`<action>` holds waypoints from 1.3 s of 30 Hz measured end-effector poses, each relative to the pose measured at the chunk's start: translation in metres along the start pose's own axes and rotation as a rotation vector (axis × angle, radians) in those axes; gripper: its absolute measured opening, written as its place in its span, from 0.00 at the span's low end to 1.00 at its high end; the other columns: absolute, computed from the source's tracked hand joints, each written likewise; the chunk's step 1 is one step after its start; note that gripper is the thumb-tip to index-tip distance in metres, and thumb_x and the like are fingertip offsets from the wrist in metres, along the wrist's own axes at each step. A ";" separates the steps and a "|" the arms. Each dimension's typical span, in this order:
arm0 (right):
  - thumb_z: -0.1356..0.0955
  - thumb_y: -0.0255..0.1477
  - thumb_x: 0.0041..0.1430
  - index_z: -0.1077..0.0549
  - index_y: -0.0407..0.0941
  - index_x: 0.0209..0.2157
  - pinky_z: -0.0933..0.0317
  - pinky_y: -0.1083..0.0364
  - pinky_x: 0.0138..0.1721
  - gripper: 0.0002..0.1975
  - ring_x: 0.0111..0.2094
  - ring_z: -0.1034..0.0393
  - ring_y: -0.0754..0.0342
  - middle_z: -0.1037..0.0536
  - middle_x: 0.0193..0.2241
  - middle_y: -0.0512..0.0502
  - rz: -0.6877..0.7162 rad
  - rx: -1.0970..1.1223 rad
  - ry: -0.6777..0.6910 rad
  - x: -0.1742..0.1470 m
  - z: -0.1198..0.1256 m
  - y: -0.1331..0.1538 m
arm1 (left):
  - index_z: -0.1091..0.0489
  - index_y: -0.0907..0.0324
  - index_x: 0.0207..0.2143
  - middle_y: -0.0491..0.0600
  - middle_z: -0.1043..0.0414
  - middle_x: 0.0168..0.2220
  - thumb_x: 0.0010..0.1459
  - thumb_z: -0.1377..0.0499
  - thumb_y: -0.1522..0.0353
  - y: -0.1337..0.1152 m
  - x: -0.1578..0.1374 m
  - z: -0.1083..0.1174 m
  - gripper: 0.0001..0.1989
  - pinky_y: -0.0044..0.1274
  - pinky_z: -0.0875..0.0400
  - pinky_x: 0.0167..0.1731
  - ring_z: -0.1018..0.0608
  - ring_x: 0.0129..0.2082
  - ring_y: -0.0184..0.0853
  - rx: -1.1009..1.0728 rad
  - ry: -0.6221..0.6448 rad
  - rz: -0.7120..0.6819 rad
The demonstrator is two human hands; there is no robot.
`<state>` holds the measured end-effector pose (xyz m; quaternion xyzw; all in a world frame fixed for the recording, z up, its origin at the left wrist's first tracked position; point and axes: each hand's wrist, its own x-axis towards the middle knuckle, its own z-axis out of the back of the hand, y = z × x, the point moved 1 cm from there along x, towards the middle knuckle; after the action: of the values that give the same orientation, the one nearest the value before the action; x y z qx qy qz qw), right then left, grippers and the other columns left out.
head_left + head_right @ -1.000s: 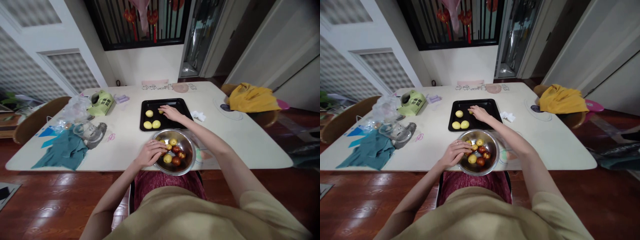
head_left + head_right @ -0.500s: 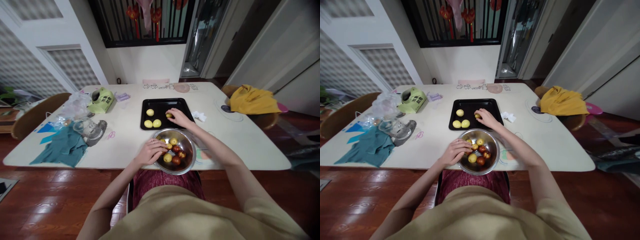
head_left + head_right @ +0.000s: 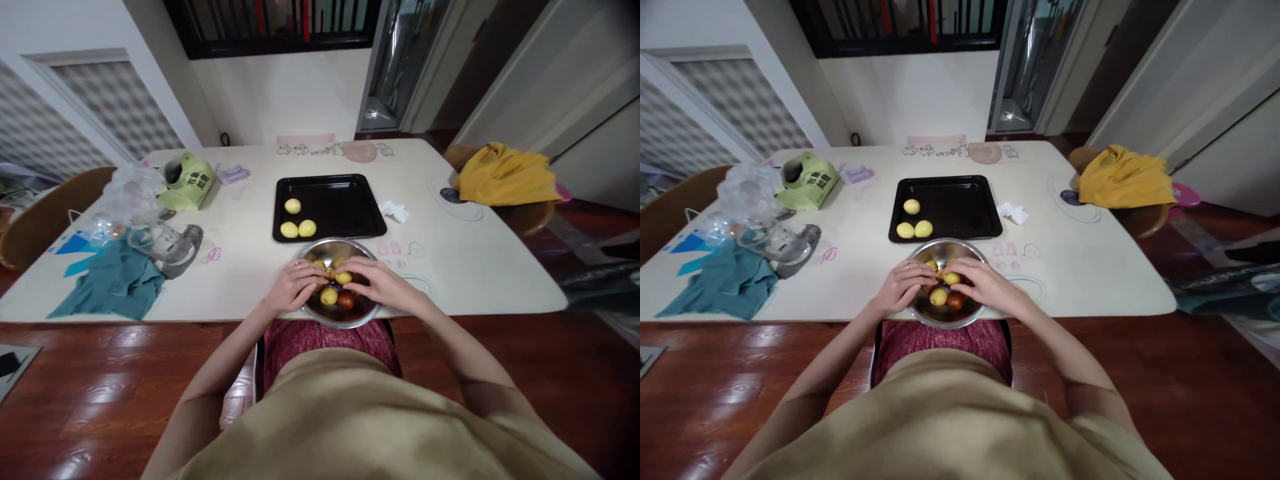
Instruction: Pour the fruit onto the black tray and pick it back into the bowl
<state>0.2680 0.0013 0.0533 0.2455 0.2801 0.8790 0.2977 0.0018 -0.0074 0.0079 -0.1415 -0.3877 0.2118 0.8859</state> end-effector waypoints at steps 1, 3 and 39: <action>0.29 0.32 0.71 0.21 0.49 0.55 0.28 0.42 0.61 0.13 0.56 0.21 0.44 0.17 0.53 0.41 -0.007 -0.003 -0.003 -0.003 -0.004 -0.001 | 0.21 0.57 0.52 0.55 0.17 0.53 0.76 0.52 0.66 0.000 0.000 0.000 0.19 0.39 0.26 0.56 0.17 0.54 0.43 0.003 0.003 0.007; 0.28 0.30 0.69 0.20 0.49 0.54 0.28 0.41 0.62 0.14 0.58 0.21 0.43 0.16 0.53 0.41 -0.017 -0.003 -0.030 -0.006 -0.012 -0.003 | 0.21 0.57 0.52 0.55 0.17 0.53 0.76 0.53 0.66 -0.001 0.000 0.001 0.20 0.40 0.27 0.56 0.17 0.54 0.43 0.002 0.011 0.017; 0.38 0.34 0.76 0.16 0.49 0.51 0.30 0.33 0.63 0.18 0.61 0.23 0.40 0.14 0.52 0.40 0.027 -0.030 -0.624 -0.050 -0.039 -0.032 | 0.24 0.56 0.56 0.56 0.21 0.57 0.77 0.49 0.65 0.017 0.027 0.036 0.16 0.44 0.28 0.63 0.22 0.61 0.44 0.146 -0.281 0.254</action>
<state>0.2914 -0.0240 -0.0084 0.5026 0.1588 0.7693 0.3611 -0.0132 0.0232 0.0416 -0.0937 -0.4699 0.3672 0.7972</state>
